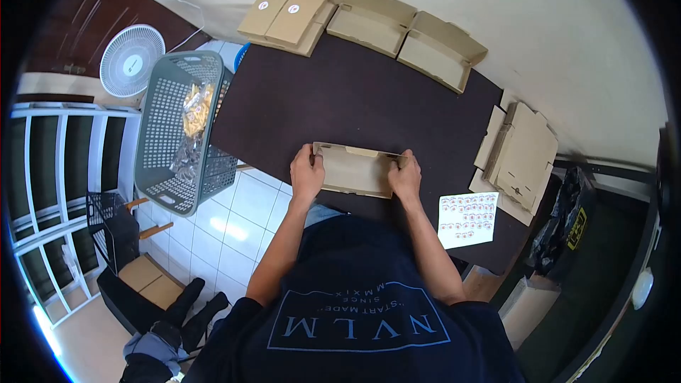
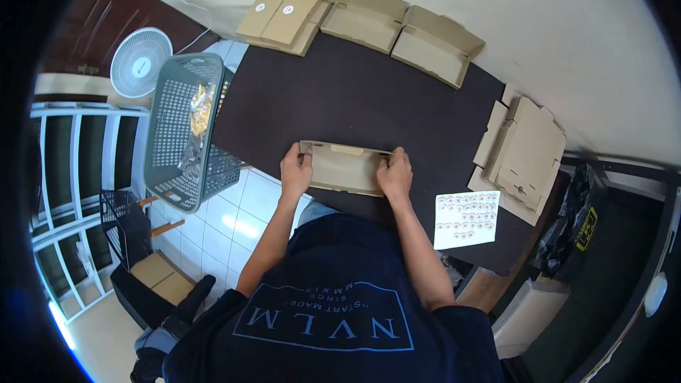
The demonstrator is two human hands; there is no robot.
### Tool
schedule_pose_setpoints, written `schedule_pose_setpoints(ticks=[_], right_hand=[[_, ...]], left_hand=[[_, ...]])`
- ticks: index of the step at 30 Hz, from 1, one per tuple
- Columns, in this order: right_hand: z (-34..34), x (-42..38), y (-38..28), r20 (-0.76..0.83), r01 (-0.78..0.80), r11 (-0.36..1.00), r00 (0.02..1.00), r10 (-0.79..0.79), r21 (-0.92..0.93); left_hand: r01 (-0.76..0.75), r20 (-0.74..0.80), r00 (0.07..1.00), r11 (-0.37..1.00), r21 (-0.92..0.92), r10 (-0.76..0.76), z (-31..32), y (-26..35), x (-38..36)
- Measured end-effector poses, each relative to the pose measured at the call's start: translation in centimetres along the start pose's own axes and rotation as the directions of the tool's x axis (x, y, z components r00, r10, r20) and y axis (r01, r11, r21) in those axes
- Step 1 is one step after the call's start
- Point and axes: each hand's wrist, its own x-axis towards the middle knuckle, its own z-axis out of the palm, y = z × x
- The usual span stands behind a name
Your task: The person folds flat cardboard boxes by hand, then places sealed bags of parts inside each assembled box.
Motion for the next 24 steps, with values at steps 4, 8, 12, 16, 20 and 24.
schedule_pose_setpoints(ticks=[4, 8, 12, 16, 20, 24], right_hand=[[-1.4, 0.5, 0.6, -0.033, -0.026, 0.998, 0.999, 0.028, 0.051], [-2.1, 3.5, 0.2, -0.094, -0.03, 0.994, 0.995, 0.04, 0.108], [-1.4, 8.9, -1.9, -0.185, 0.053, 0.991, 0.982, -0.029, 0.126], [-1.0, 15.2, -5.6, -0.093, -0.014, 0.984, 0.995, 0.031, 0.177], [0.8, 20.5, -7.1, -0.027, -0.066, 0.969, 0.997, 0.075, 0.24], [1.0, 22.1, -8.7, -0.009, -0.1, 0.937, 0.994, 0.109, 0.334]], left_hand=[[-0.004, 0.068, 0.998, 0.999, -0.039, 0.007, 0.8, 1.8, 1.1], [-0.119, 0.054, 0.991, 0.99, -0.08, 0.124, 2.6, 2.8, 5.5], [-0.218, 0.018, 0.976, 0.976, -0.003, 0.218, 3.4, 4.0, 13.0], [-0.208, 0.022, 0.978, 0.976, 0.067, 0.207, 2.9, 5.5, 20.2], [-0.163, -0.012, 0.986, 0.981, 0.101, 0.166, 2.8, 6.3, 25.2], [-0.141, 0.031, 0.99, 0.973, 0.181, 0.138, 2.6, 7.0, 27.9]])
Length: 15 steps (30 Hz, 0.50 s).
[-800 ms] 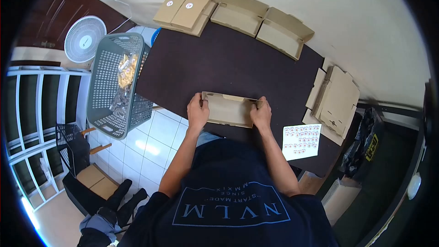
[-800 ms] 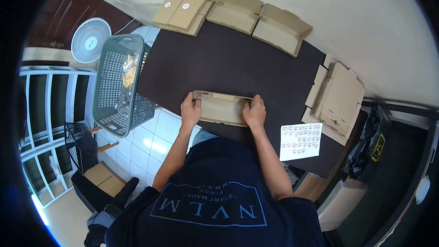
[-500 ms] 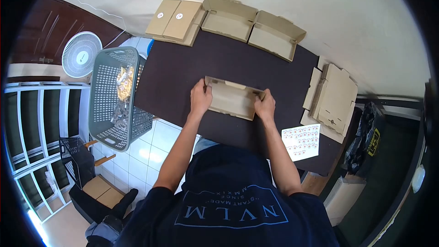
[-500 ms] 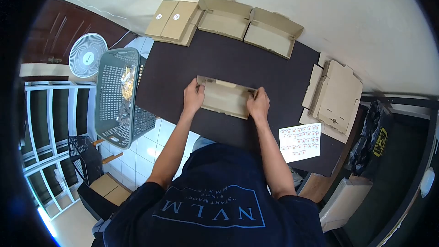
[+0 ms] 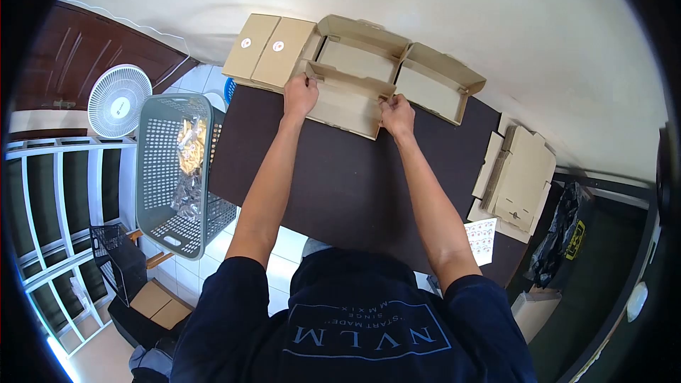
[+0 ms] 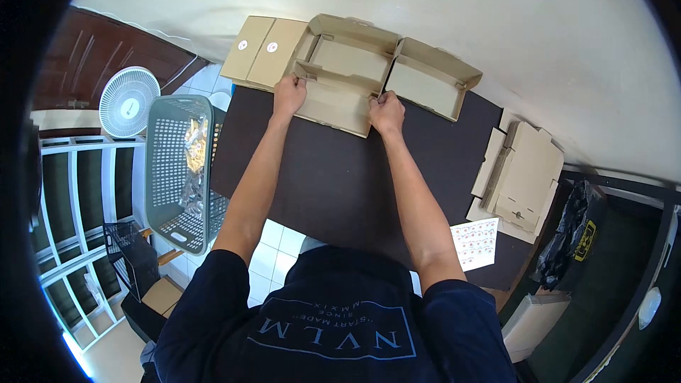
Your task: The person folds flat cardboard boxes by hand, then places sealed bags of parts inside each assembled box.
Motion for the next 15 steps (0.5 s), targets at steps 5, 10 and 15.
schedule_pose_setpoints(ticks=[5, 10, 15], right_hand=[[0.3, 0.5, -0.2, -0.017, -0.032, 0.997, 0.999, 0.033, 0.074], [-0.2, -0.3, -0.1, -0.034, -0.042, 0.983, 0.998, 0.049, 0.176], [0.1, 0.5, 3.0, -0.118, 0.078, 0.981, 0.991, -0.057, 0.177]], left_hand=[[0.013, -0.023, 1.0, 0.993, -0.117, -0.016, -0.3, 1.1, 0.0], [-0.019, -0.1, 0.995, 0.983, -0.181, 0.001, 1.9, -2.0, 0.7], [-0.114, -0.18, 0.977, 0.994, 0.004, 0.112, 1.1, -1.5, -1.2]])
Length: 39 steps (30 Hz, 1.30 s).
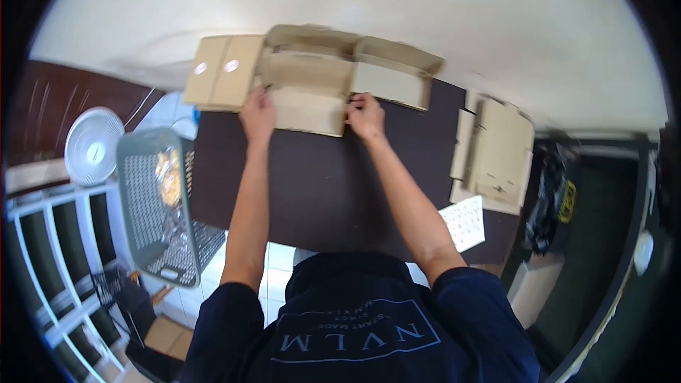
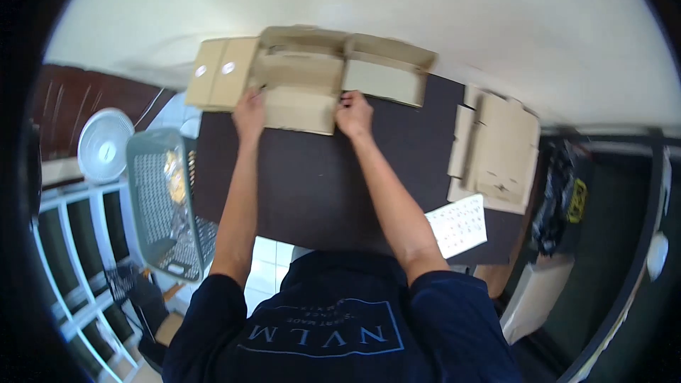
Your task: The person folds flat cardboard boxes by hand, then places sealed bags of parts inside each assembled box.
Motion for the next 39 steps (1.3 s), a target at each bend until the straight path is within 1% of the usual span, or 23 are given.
schedule_pose_setpoints(ticks=[1, 2, 3, 4, 5, 6, 7, 8, 9, 10, 11, 12, 14, 16, 17, 19, 22, 26, 28, 32, 34, 38, 39], right_hand=[[-0.8, -0.6, -0.4, -0.01, 0.009, 1.0, 1.0, -0.009, 0.022], [-2.2, -1.6, -0.9, -0.018, 0.014, 0.999, 1.0, -0.014, 0.043], [-4.9, -3.3, -2.8, -0.021, -0.048, 0.992, 0.998, 0.051, 0.119], [-7.3, -4.5, -4.4, -0.012, -0.103, 0.975, 0.994, 0.108, 0.196], [-9.4, -4.3, -2.0, -0.097, 0.009, 0.989, 0.995, 0.006, 0.149], [-12.3, -4.4, -1.0, -0.209, 0.042, 0.989, 0.978, -0.011, 0.145], [-15.9, -4.6, -0.1, -0.32, 0.043, 0.997, 0.947, -0.018, 0.07], [-19.6, -3.9, 2.7, -0.423, 0.028, 1.0, 0.906, -0.023, 0.007], [-24.0, -5.2, 1.8, -0.548, -0.045, 0.99, 0.835, -0.038, -0.137], [-27.6, -5.1, 4.2, -0.677, -0.063, 0.954, 0.718, -0.162, -0.294], [-32.0, -4.6, 8.1, -0.722, -0.144, 0.922, 0.67, -0.177, -0.359], [-35.3, -4.9, 9.5, -0.78, -0.275, 0.901, 0.617, -0.103, -0.336], [-40.3, -6.5, 11.0, -0.819, -0.401, 0.849, 0.57, -0.065, -0.346], [-43.9, -6.9, 15.0, -0.865, -0.611, 0.644, 0.472, -0.171, -0.461], [-44.5, -7.1, 15.1, -0.863, -0.602, 0.652, 0.475, -0.17, -0.46], [-45.4, -8.4, 15.1, -0.919, -0.736, 0.657, 0.356, 0.171, -0.163], [-45.8, -9.1, 15.0, -0.866, -0.722, 0.667, 0.44, 0.237, -0.184], [-45.2, -9.0, 15.2, -0.841, -0.699, 0.659, 0.508, 0.185, -0.277], [-44.0, -9.0, 14.0, -0.882, -0.729, 0.509, 0.441, -0.163, -0.458], [-44.5, -8.9, 13.9, -0.806, -0.668, 0.453, 0.526, -0.273, -0.59], [-45.6, -8.0, 13.8, -0.844, -0.604, 0.673, 0.533, -0.06, -0.428], [-49.1, -8.4, 13.8, -0.785, -0.501, 0.678, 0.591, -0.185, -0.538], [-50.1, -8.9, 13.3, -0.756, -0.374, 0.817, 0.646, -0.11, -0.439]], left_hand=[[0.039, -0.072, 0.996, 0.979, -0.202, -0.055, -0.5, 1.5, -1.4], [0.041, -0.061, 0.996, 0.953, -0.301, -0.062, -0.7, 1.5, -2.5], [0.11, -0.011, 0.992, 0.912, -0.396, -0.124, -1.1, 1.6, -3.7], [0.093, -0.01, 0.994, 0.893, -0.44, -0.108, -0.8, 0.0, -5.2], [0.152, 0.021, 0.987, 0.864, -0.479, -0.162, -0.7, -1.1, -6.6], [0.233, 0.053, 0.967, 0.781, -0.579, -0.249, -1.4, -0.1, -8.6], [0.25, 0.077, 0.962, 0.739, -0.625, -0.26, -1.7, -0.8, -10.4], [0.285, 0.099, 0.952, 0.718, -0.635, -0.291, -2.1, -0.9, -12.2], [0.322, 0.122, 0.939, 0.694, -0.644, -0.323, -2.5, -1.1, -14.1], [0.32, 0.127, 0.94, 0.691, -0.648, -0.317, -3.0, -1.6, -15.8], [0.382, 0.143, 0.913, 0.677, -0.629, -0.381, -3.6, -2.1, -17.3], [0.441, 0.158, 0.882, 0.66, -0.608, -0.444, -3.9, -2.5, -18.3], [0.438, 0.166, 0.888, 0.682, -0.586, -0.428, -4.6, -3.1, -19.4], [0.43, 0.16, 0.895, 0.708, -0.56, -0.416, -5.2, -3.4, -20.3], [0.402, 0.186, 0.913, 0.73, -0.553, -0.362, -5.4, -3.5, -20.7], [0.374, 0.209, 0.928, 0.756, -0.538, -0.31, -6.2, -3.1, -21.5], [0.333, 0.286, 0.934, 0.818, -0.47, -0.216, -6.7, -2.2, -22.4], [0.324, 0.356, 0.92, 0.832, -0.451, -0.165, -7.1, -2.0, -23.7], [0.339, 0.364, 0.914, 0.827, -0.448, -0.178, -7.1, -1.1, -24.1], [0.363, 0.356, 0.911, 0.809, -0.462, -0.206, -6.8, -0.9, -25.1], [0.351, 0.354, 0.915, 0.81, -0.47, -0.191, -6.7, -1.1, -25.4], [0.362, 0.359, 0.912, 0.8, -0.479, -0.198, -6.8, -0.9, -26.2], [0.367, 0.359, 0.911, 0.797, -0.479, -0.203, -6.9, -0.6, -26.3]])
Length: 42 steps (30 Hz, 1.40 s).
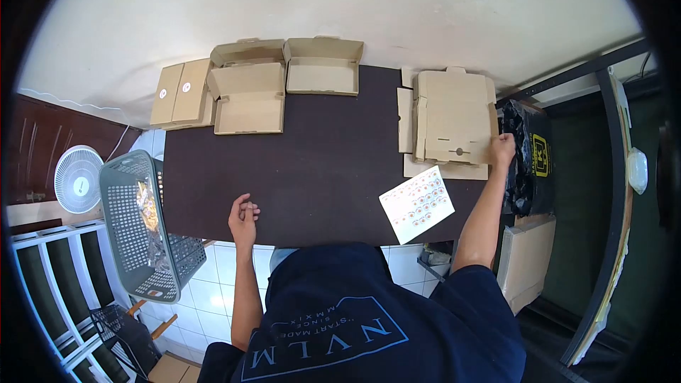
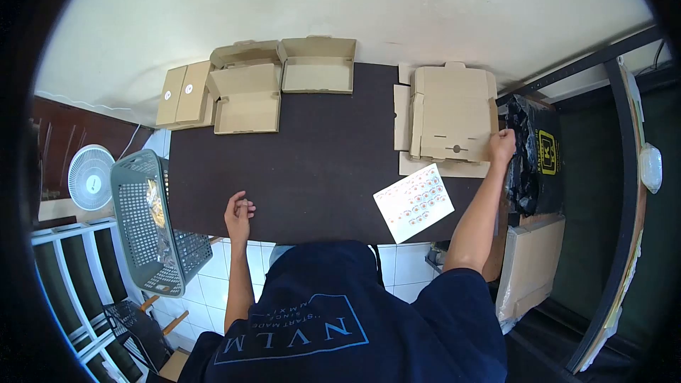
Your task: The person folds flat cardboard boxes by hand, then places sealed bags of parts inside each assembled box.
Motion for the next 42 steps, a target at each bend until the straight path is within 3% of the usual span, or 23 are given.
schedule_pose_setpoints(ticks=[2, 5, 9, 13, 16, 17, 19, 20, 22, 23, 25, 27, 29, 30, 31, 33, 34, 36, 38, 41, 42], right_hand=[[-3.9, -0.8, -1.6, 0.154, -0.089, 0.915, 0.988, 0.03, 0.394], [-9.5, -4.3, -5.9, 0.257, -0.173, 0.701, 0.966, -0.015, 0.691], [-14.5, -10.4, -11.8, 0.281, -0.147, 0.636, 0.953, -0.114, 0.757], [-14.1, -14.9, -13.5, 0.478, -0.287, 0.529, 0.837, -0.267, 0.799], [-11.1, -19.3, -15.3, 0.611, -0.471, 0.402, 0.698, -0.375, 0.785], [-9.8, -21.1, -15.9, 0.664, -0.518, 0.425, 0.657, -0.357, 0.742], [-6.2, -24.0, -16.2, 0.753, -0.518, 0.55, 0.513, -0.413, 0.655], [-4.5, -26.0, -16.7, 0.79, -0.559, 0.559, 0.454, -0.413, 0.613], [-1.0, -29.4, -17.3, 0.816, -0.572, 0.585, 0.352, -0.458, 0.575], [0.3, -31.1, -17.8, 0.826, -0.541, 0.625, 0.354, -0.438, 0.563], [4.5, -34.1, -17.2, 0.82, -0.395, 0.728, 0.385, -0.423, 0.561], [5.4, -36.7, -18.4, 0.717, -0.011, 0.825, 0.501, -0.485, 0.565], [6.9, -38.4, -19.0, 0.513, 0.295, 0.714, 0.53, -0.675, 0.635], [6.9, -38.9, -19.3, 0.483, 0.379, 0.687, 0.506, -0.715, 0.62], [6.8, -39.3, -19.7, 0.454, 0.46, 0.654, 0.477, -0.752, 0.6], [6.5, -40.0, -19.9, 0.413, 0.552, 0.599, 0.434, -0.801, 0.58], [6.4, -40.2, -20.0, 0.367, 0.641, 0.535, 0.389, -0.845, 0.551], [6.6, -40.8, -19.4, 0.399, 0.65, 0.529, 0.353, -0.846, 0.545], [6.8, -40.9, -19.0, 0.492, 0.628, 0.551, 0.289, -0.821, 0.55], [6.8, -41.0, -18.7, 0.491, 0.625, 0.549, 0.287, -0.822, 0.554], [6.8, -41.1, -18.6, 0.493, 0.626, 0.552, 0.289, -0.821, 0.551]], left_hand=[[0.013, 0.024, 1.0, 0.999, -0.032, -0.012, 0.6, 0.6, 0.0], [0.003, 0.09, 0.996, 0.999, -0.035, 0.001, 1.5, 0.9, 0.2], [0.058, 0.158, 0.986, 0.996, -0.062, -0.047, 3.7, 3.1, -0.1], [0.138, 0.42, 0.9, 0.99, -0.016, -0.118, 5.5, 4.9, -1.0], [0.271, 0.493, 0.856, 0.946, -0.176, -0.154, 5.6, 5.6, -2.2], [0.274, 0.47, 0.868, 0.944, -0.183, -0.16, 5.1, 5.2, -2.4], [0.402, 0.515, 0.844, 0.812, -0.423, -0.15, 4.0, 4.3, -3.0], [0.37, 0.444, 0.886, 0.775, -0.512, -0.13, 3.4, 4.8, -3.6], [0.294, 0.281, 0.938, 0.895, -0.334, -0.203, 1.7, 2.1, -3.3], [0.275, 0.194, 0.953, 0.934, -0.227, -0.233, 0.8, 1.4, -3.4], [0.229, 0.123, 0.97, 0.956, -0.184, -0.209, -1.0, -2.3, -3.4], [0.188, 0.066, 0.981, 0.973, -0.133, -0.18, -2.5, -4.0, -3.7], [0.316, -0.167, 0.944, 0.927, 0.202, -0.285, -3.1, -4.4, -3.8], [0.279, -0.307, 0.933, 0.918, 0.28, -0.19, -2.8, -4.3, -4.0], [0.283, -0.311, 0.931, 0.918, 0.277, -0.192, -2.4, -3.3, -4.0], [0.065, -0.459, 0.833, 0.769, 0.636, 0.309, -1.4, -1.2, -4.2], [-0.042, -0.393, 0.867, 0.832, 0.554, 0.306, -0.6, -0.3, -4.1], [-0.288, -0.14, 0.895, 0.788, 0.544, 0.424, 1.5, -0.5, -3.2], [-0.376, 0.057, 0.92, 0.838, 0.394, 0.387, 4.1, 0.8, -2.2], [-0.456, 0.178, 0.889, 0.784, 0.421, 0.421, 7.2, 1.6, -0.8], [-0.437, 0.157, 0.891, 0.711, 0.55, 0.426, 7.9, 1.4, -0.4]])
